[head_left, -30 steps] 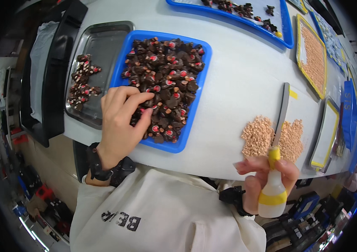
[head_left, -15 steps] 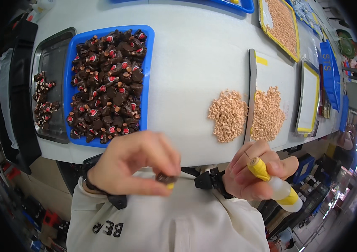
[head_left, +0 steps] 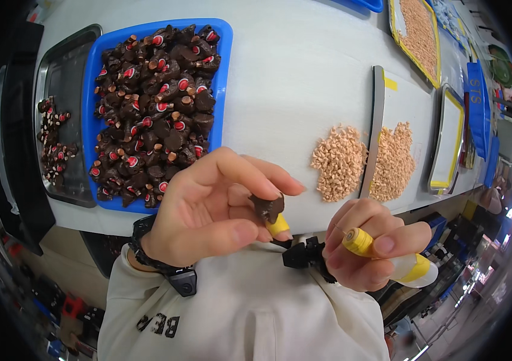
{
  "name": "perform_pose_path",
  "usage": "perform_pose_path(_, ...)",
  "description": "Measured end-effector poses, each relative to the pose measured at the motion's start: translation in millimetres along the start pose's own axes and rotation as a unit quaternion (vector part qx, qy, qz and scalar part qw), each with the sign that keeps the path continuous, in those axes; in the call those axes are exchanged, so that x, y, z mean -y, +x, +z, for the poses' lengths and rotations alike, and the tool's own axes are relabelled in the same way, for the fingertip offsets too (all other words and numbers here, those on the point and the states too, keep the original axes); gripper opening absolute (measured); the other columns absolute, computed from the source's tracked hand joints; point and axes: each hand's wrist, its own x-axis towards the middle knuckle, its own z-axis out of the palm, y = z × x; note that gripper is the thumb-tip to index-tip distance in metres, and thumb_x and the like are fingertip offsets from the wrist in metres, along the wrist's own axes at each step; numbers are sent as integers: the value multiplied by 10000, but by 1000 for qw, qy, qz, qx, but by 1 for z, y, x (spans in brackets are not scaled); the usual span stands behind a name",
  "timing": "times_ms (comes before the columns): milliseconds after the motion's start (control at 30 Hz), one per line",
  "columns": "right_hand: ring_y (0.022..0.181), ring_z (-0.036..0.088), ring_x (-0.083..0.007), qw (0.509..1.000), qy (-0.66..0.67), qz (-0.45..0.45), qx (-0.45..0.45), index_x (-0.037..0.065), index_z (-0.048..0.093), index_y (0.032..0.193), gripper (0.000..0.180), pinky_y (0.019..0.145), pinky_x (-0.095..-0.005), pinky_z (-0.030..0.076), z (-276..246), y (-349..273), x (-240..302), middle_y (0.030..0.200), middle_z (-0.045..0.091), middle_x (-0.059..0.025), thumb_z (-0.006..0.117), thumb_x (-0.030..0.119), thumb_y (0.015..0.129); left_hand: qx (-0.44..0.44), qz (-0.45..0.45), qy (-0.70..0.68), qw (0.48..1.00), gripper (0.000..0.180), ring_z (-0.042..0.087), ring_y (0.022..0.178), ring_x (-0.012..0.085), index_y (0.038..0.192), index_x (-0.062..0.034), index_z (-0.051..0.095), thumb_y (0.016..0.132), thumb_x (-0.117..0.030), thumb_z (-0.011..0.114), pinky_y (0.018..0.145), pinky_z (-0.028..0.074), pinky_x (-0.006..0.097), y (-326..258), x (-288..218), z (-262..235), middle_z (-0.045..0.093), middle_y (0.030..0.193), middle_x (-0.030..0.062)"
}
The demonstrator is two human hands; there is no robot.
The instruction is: Assembling and decorating small chocolate figurines at a factory workstation using an applicator tool.
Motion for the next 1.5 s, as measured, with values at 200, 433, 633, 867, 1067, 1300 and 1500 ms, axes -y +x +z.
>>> perform_pose_path(200,491,525,-155,999,31,18,23,91,387,977,486,389,-213,408,5,2,-2,551,529,-36,438,562,869,44,58,45,996,266,555,923,153,1036,44,531,778,80,589,768,481,259,1,4,-8,557,991,139)
perform_pose_path(433,544,561,-186,998,36,29,33,94,409,1000,589,426,-235,400,8,1,4,556,553,-66,332,659,854,26,33,80,996,353,561,926,160,1129,54,525,780,84,571,768,463,269,0,2,-8,528,1039,128)
perform_pose_path(633,536,547,-185,999,7,24,25,87,424,987,624,454,-249,378,9,0,7,549,542,-65,307,683,845,-25,18,28,999,350,613,901,188,1143,68,470,800,81,537,737,517,279,-3,2,-2,514,1078,142)
perform_pose_path(867,493,502,-151,997,-60,4,44,75,452,954,613,449,-241,359,9,1,17,550,534,-44,281,657,867,41,51,68,996,387,600,869,133,1068,49,516,724,76,691,746,494,263,-1,10,-9,546,999,97)
perform_pose_path(1067,469,471,-128,995,-87,0,57,63,477,956,598,443,-230,361,10,0,16,560,546,-34,282,623,887,20,67,83,994,371,598,855,116,1021,41,541,699,81,721,728,497,251,-1,12,-6,560,935,73)
perform_pose_path(1300,446,475,-119,994,-86,4,65,44,494,1003,610,429,-228,373,13,0,12,572,557,-47,274,602,897,37,63,60,996,373,607,846,118,1021,42,529,702,83,718,713,506,248,-1,14,-8,562,929,76)
perform_pose_path(1500,445,480,-122,993,-85,11,79,37,494,1005,603,418,-225,371,11,1,9,582,562,-60,280,591,901,36,53,49,997,377,603,852,114,1030,35,518,710,80,713,718,499,246,-1,13,-8,553,930,70)
